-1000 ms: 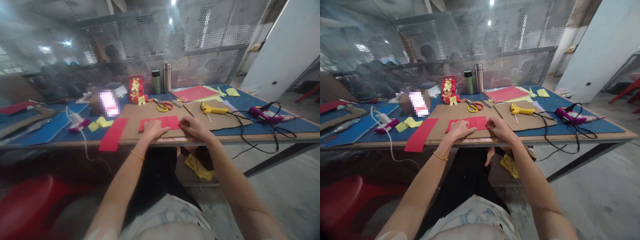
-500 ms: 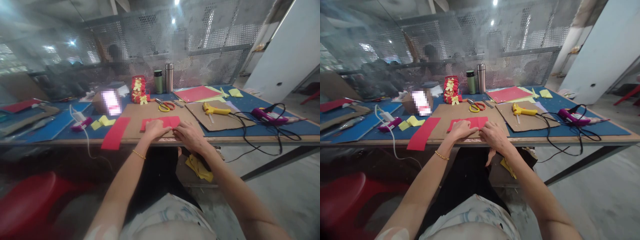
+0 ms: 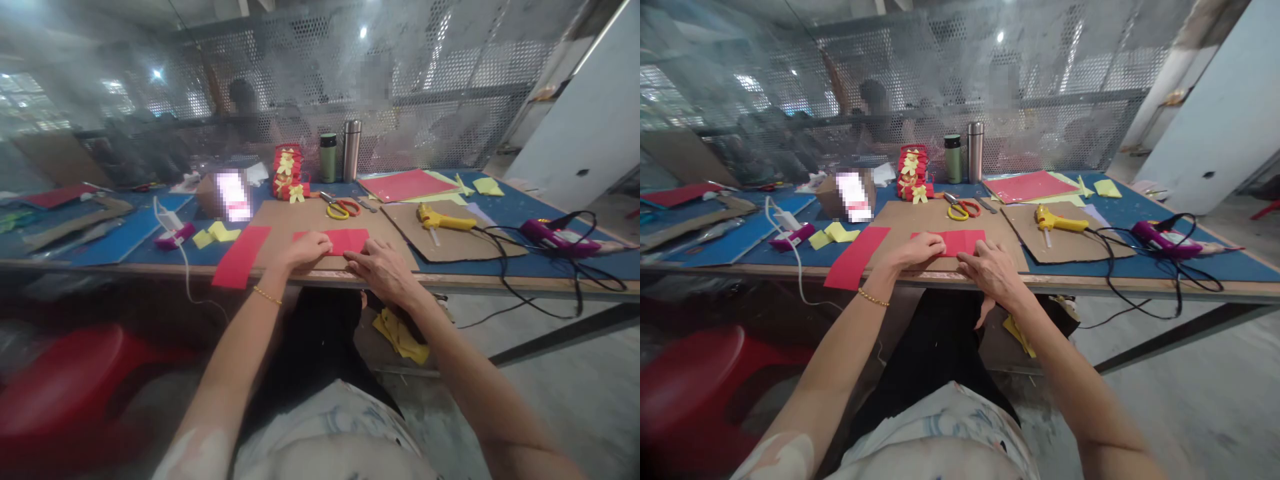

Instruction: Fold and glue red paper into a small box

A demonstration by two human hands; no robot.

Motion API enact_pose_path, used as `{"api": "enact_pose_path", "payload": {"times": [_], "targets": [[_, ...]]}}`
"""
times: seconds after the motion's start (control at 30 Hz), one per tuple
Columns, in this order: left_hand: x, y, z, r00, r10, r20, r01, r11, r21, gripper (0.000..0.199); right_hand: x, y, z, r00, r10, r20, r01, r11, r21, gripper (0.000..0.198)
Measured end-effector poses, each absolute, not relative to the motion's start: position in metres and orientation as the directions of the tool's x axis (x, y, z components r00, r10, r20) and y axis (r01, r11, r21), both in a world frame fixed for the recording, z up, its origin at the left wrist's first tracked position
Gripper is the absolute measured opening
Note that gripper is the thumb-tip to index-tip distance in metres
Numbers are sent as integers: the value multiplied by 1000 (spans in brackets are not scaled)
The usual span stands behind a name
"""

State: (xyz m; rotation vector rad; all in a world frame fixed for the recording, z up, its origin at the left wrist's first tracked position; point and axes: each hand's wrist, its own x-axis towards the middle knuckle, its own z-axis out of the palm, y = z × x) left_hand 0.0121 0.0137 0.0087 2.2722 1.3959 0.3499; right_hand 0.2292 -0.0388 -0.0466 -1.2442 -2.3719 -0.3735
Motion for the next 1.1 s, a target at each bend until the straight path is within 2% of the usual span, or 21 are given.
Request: {"api": "enact_pose_path", "payload": {"times": [0.13,0.33,0.73,1.1], "targets": [[-3,11,10,496,868,-19,684,-377,625,29,229,-39,-46,-503,718,481,826,563,24,37],[-3,7,4,454,891,8,628,-326,706,21,228,-38,-48,-491,715,498,833,553,27,36],[6,20,10,420,904,-77,789,-321,524,30,228,-38,-48,-498,715,491,838,542,62,36],[11,16,16,394,911,-120,814,-286,506,27,225,-41,-45,-501,744,442,851,516,96,49]]}}
